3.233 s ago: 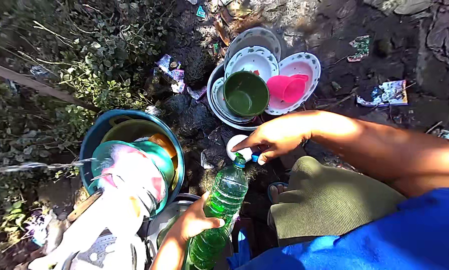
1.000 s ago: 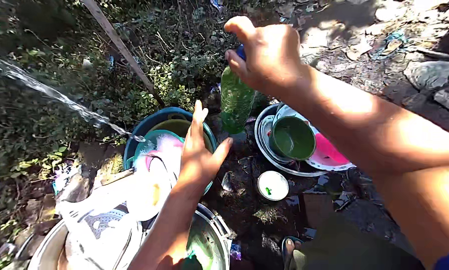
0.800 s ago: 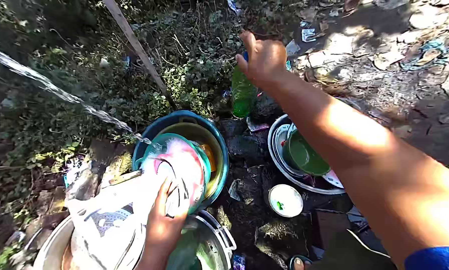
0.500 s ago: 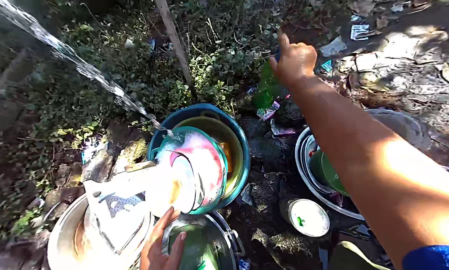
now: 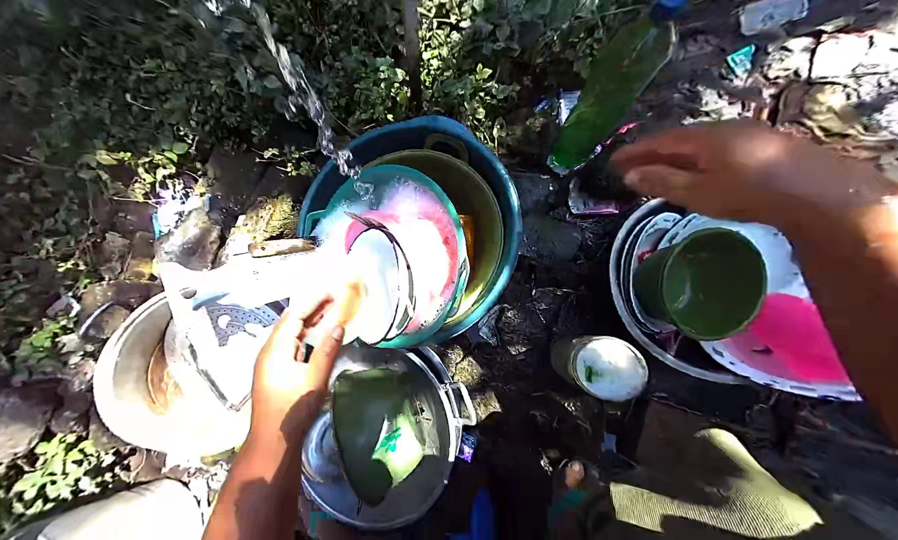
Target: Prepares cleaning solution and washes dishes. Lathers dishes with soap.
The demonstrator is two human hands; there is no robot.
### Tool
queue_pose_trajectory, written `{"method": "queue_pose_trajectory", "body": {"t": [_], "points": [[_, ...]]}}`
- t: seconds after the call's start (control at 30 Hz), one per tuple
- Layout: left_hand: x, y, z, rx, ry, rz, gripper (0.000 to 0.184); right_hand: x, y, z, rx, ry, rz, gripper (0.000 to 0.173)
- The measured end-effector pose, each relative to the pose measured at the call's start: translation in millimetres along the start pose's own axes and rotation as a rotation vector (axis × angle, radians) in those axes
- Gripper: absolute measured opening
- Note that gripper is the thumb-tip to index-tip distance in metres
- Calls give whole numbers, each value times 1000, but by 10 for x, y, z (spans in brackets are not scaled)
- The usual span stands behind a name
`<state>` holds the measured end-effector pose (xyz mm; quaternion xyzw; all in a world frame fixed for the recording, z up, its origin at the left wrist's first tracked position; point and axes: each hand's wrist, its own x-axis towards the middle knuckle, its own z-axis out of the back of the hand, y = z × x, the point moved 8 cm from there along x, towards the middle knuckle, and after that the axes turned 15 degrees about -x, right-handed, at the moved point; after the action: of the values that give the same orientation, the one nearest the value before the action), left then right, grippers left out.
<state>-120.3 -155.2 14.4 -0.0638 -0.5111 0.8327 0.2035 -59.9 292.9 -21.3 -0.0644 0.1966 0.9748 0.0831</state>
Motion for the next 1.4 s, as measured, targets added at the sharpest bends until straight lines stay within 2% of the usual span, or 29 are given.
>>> {"method": "queue_pose_trajectory", "body": {"t": [0.07, 0.1, 0.2, 0.33, 0.43, 0.53, 0.57, 0.63, 0.7, 0.8, 0.87, 0.97, 1.1, 1.13, 1.2, 1.23, 1.3, 1.4], "points": [[175, 93, 127, 85, -76, 86, 42, -625, 150, -571, -11, 256, 209, 24], [233, 142, 162, 117, -122, 157, 44, -900, 177, -853, -9, 356, 250, 22], [346, 317, 278, 173, -283, 245, 47, -1356, 178, -1525, -69, 600, 218, 26], [218, 616, 348, 280, -469, 430, 50, -1608, 286, -2187, -286, 862, 269, 28], [45, 902, 344, 265, -516, 509, 52, -1638, 232, -2478, -361, 932, 210, 27], [-105, 1321, 356, 35, -555, 598, 60, -1620, 256, -2573, -437, 932, 131, 27], [-148, 1409, 347, -41, -577, 643, 57, -1602, 253, -2639, -470, 902, 126, 25], [-202, 1543, 307, -150, -606, 733, 40, -1563, 209, -2732, -511, 856, 87, 24], [-239, 1596, 247, -221, -562, 832, 37, -1574, 152, -2734, -516, 880, 34, 27], [-234, 1586, 109, -279, -434, 933, 45, -1563, 121, -2510, -433, 819, -2, 33], [-180, 1582, 54, -300, -395, 907, 45, -1520, 73, -2383, -383, 745, 8, 37], [-93, 1472, 97, -390, -564, 701, 39, -1537, 51, -2440, -356, 766, 97, 30], [-2, 1205, 136, -599, -711, 600, 50, -1507, 513, -2390, -353, 813, 295, 25], [21, 1117, 139, -690, -717, 586, 49, -1506, 538, -2414, -382, 881, 289, 27], [134, 895, 79, -926, -653, 527, 38, -1454, 271, -2717, -533, 962, 214, 27], [225, 749, 21, -1020, -595, 494, 31, -1431, 151, -2833, -590, 959, 164, 26], [502, 544, -120, -1218, -452, 425, 32, -1403, 52, -2898, -618, 918, 85, 24], [996, 367, -356, -1399, -529, 479, 39, -1419, 49, -2814, -516, 817, 67, 25]]}}
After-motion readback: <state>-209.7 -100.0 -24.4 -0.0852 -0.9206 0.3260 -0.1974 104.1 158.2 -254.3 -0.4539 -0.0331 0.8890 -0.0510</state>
